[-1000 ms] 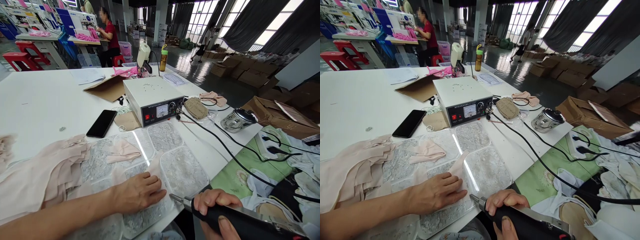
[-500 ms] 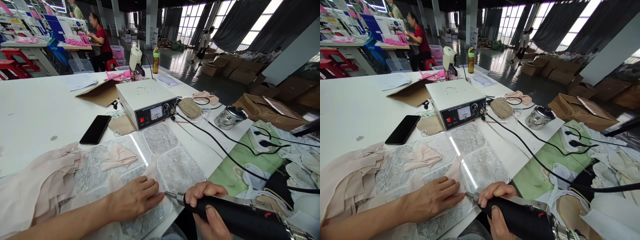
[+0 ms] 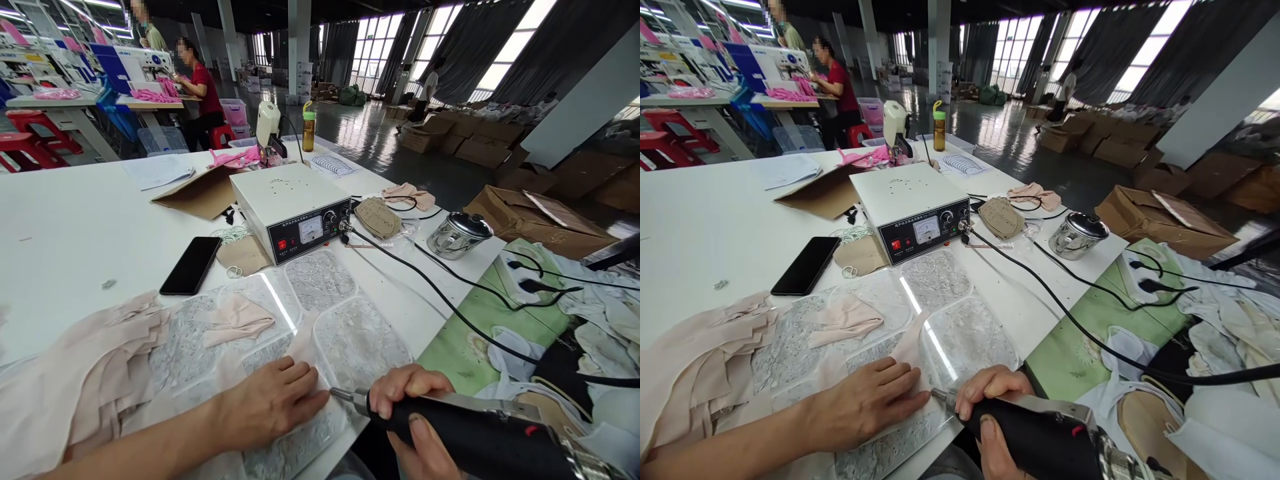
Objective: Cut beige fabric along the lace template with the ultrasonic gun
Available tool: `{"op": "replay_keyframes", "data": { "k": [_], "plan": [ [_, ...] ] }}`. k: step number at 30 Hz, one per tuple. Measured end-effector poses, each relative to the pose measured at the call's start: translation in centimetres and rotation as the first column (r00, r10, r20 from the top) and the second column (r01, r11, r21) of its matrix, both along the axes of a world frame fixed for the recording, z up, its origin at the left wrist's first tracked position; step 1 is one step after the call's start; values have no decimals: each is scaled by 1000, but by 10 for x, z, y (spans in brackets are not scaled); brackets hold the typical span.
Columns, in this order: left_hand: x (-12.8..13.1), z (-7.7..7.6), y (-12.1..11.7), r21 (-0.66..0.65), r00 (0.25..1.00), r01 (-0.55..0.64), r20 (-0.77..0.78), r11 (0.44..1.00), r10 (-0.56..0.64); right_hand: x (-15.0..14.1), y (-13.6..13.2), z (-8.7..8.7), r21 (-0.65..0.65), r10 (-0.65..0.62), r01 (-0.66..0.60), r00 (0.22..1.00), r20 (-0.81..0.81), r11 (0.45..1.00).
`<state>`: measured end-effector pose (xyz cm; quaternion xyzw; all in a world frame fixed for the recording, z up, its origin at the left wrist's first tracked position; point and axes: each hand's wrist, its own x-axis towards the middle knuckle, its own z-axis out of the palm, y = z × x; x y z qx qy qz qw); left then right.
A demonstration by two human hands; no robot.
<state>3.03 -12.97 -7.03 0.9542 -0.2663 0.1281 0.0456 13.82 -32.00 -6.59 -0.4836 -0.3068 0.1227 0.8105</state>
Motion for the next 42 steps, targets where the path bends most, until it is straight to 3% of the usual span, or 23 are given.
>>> {"op": "replay_keyframes", "data": {
  "k": [12, 18, 28, 39, 42],
  "plan": [
    [-3, 0, 2, -9, 1000, 17, 22, 1000, -17, -1, -10, -7, -34, 26, -24, 999, 46, 999],
    [-4, 0, 3, 10, 999, -4, 46, 1000, 3, -2, -11, -5, -32, 45, -46, 999, -12, 998],
    [-5, -4, 1, 17, 999, -38, 23, 999, 37, 0, 14, -2, 40, -11, 11, 1000, -7, 999],
    [-5, -2, 1, -20, 999, -48, 14, 999, 48, 7, 19, -5, -59, 34, -28, 993, 110, 998],
    [-5, -1, 1, -25, 999, -49, 20, 998, 50, 6, 19, -3, -41, 23, -21, 998, 57, 999]
  ]
}}
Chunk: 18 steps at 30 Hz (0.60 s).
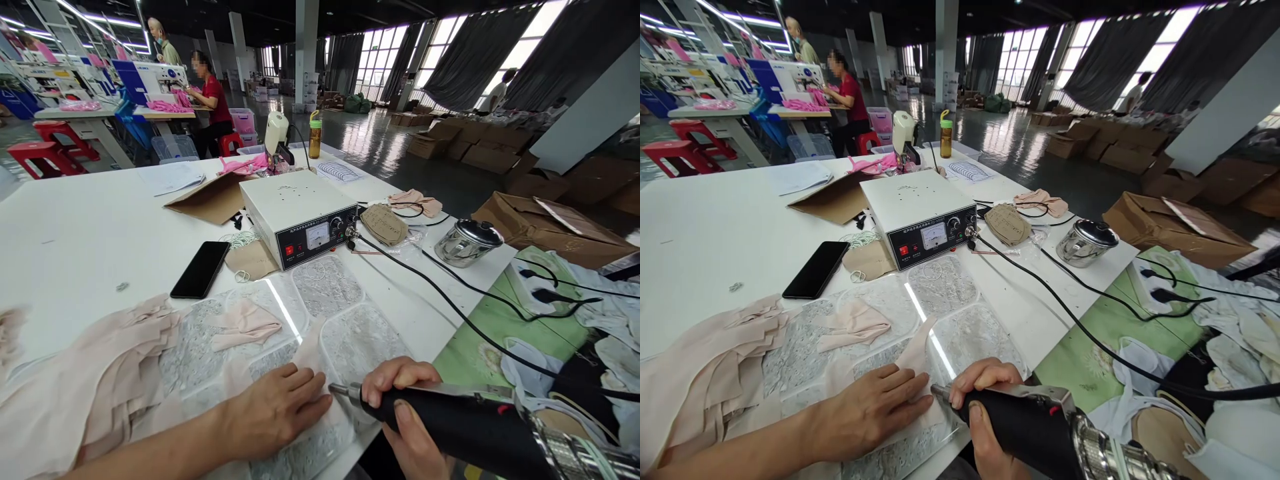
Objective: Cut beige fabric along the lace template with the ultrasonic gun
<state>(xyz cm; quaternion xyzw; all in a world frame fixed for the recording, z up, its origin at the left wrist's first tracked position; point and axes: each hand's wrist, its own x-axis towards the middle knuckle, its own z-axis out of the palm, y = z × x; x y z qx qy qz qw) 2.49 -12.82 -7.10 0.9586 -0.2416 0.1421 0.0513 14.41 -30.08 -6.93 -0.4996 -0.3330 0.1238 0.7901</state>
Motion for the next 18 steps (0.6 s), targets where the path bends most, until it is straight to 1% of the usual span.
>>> {"op": "replay_keyframes", "data": {
  "k": [3, 8, 12, 18],
  "plan": [
    [0, 0, 0, 7, 1000, 10, 7, 1000, -10, -5, -4, 2, 20, 6, -5, 998, -61, 1000],
    [-1, 0, 1, -30, 999, 32, 8, 999, -32, -10, -15, 3, 64, 69, -64, 993, -91, 996],
    [-3, -1, 5, -36, 999, 32, -24, 999, -33, -9, -19, 0, 47, 98, -94, 992, -75, 994],
    [-4, 3, 8, 20, 999, 4, -45, 1000, -3, -8, -22, -2, 2, 68, -68, 997, -46, 998]
  ]
}}
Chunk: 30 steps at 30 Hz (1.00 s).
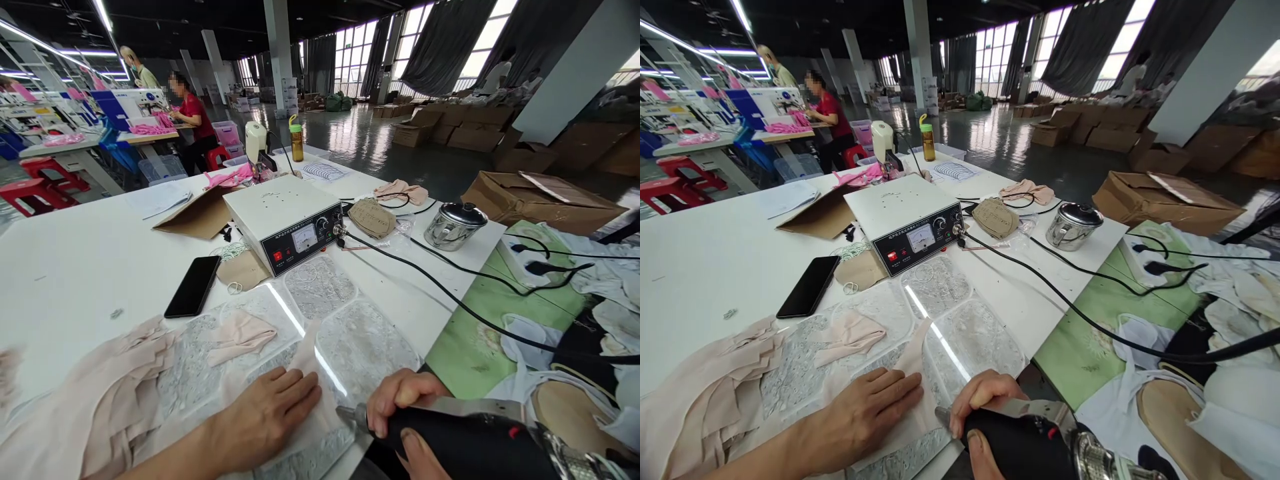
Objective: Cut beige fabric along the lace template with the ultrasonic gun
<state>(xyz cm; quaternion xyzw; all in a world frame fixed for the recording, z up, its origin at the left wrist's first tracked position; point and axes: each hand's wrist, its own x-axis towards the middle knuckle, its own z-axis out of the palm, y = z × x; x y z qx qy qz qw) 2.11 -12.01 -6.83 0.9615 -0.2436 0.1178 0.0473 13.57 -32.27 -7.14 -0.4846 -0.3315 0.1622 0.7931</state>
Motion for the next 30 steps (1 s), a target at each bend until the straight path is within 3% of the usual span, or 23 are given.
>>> {"op": "replay_keyframes", "data": {
  "k": [8, 14, 30],
  "plan": [
    [1, 1, -2, -32, 1000, -20, -12, 999, 20, 2, 0, 1, 7, -16, 16, 1000, -10, 1000],
    [-1, -3, -1, -30, 999, -30, -12, 999, 29, -1, 15, 4, 28, -92, 93, 995, -34, 995],
    [-2, -4, -1, -33, 1000, -28, -4, 999, 28, 6, 31, -6, 31, -49, 48, 998, 32, 998]
  ]
}}
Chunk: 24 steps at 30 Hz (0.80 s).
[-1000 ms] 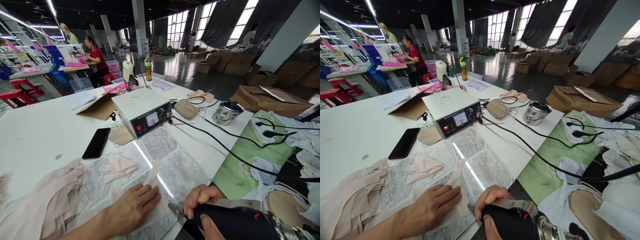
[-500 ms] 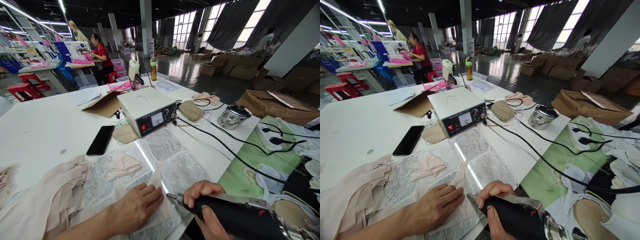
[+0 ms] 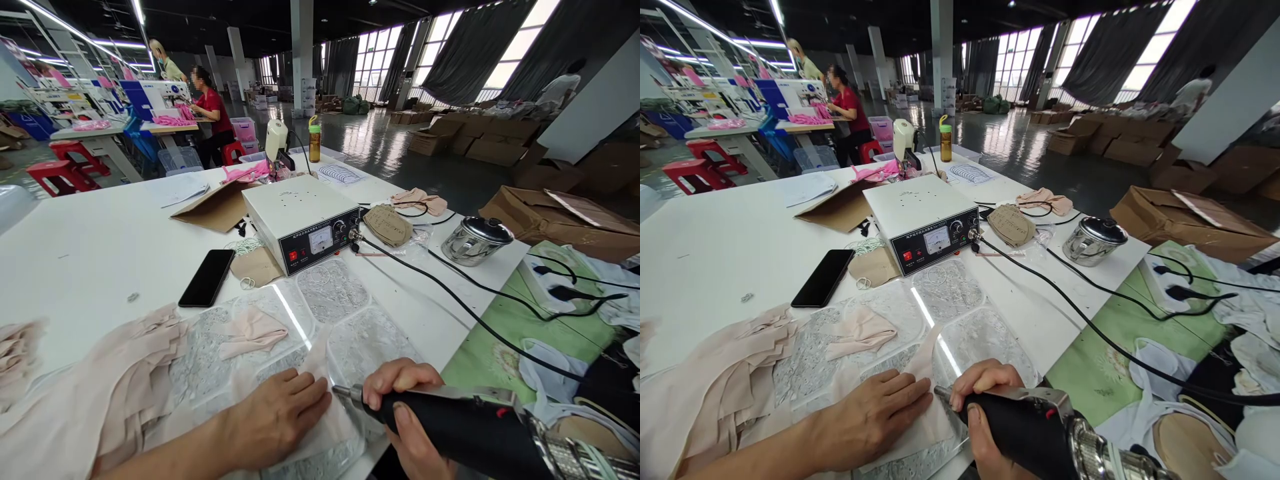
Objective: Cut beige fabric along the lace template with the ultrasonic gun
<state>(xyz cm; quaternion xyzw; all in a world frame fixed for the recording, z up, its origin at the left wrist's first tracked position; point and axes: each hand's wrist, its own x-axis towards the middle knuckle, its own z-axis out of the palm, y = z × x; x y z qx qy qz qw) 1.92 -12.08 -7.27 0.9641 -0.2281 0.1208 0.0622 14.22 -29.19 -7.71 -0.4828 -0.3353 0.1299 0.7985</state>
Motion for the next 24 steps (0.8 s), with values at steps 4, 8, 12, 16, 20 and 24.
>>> {"op": "replay_keyframes", "data": {
  "k": [4, 8, 12, 16, 20, 24],
  "plan": [
    [-1, -2, 0, 3, 1000, -5, -12, 1000, 5, 0, 1, 1, 5, -2, 2, 1000, -19, 1000],
    [-4, -5, -2, -6, 1000, -8, -8, 1000, 8, -1, 3, 3, 19, -26, 26, 1000, -18, 999],
    [-4, -5, -5, -11, 1000, -14, 3, 1000, 14, -1, 7, 4, 26, -21, 21, 1000, -3, 999],
    [-4, -3, -6, -13, 1000, -13, 23, 1000, 13, 0, 10, 2, 26, -28, 27, 999, 17, 999],
    [-4, -1, -6, -2, 1000, -5, 19, 1000, 5, 2, 8, -1, 4, -19, 19, 999, 30, 1000],
    [-4, -2, -6, -21, 1000, -8, 26, 1000, 9, 3, 9, -3, -14, 6, -5, 998, 56, 1000]
  ]
}}
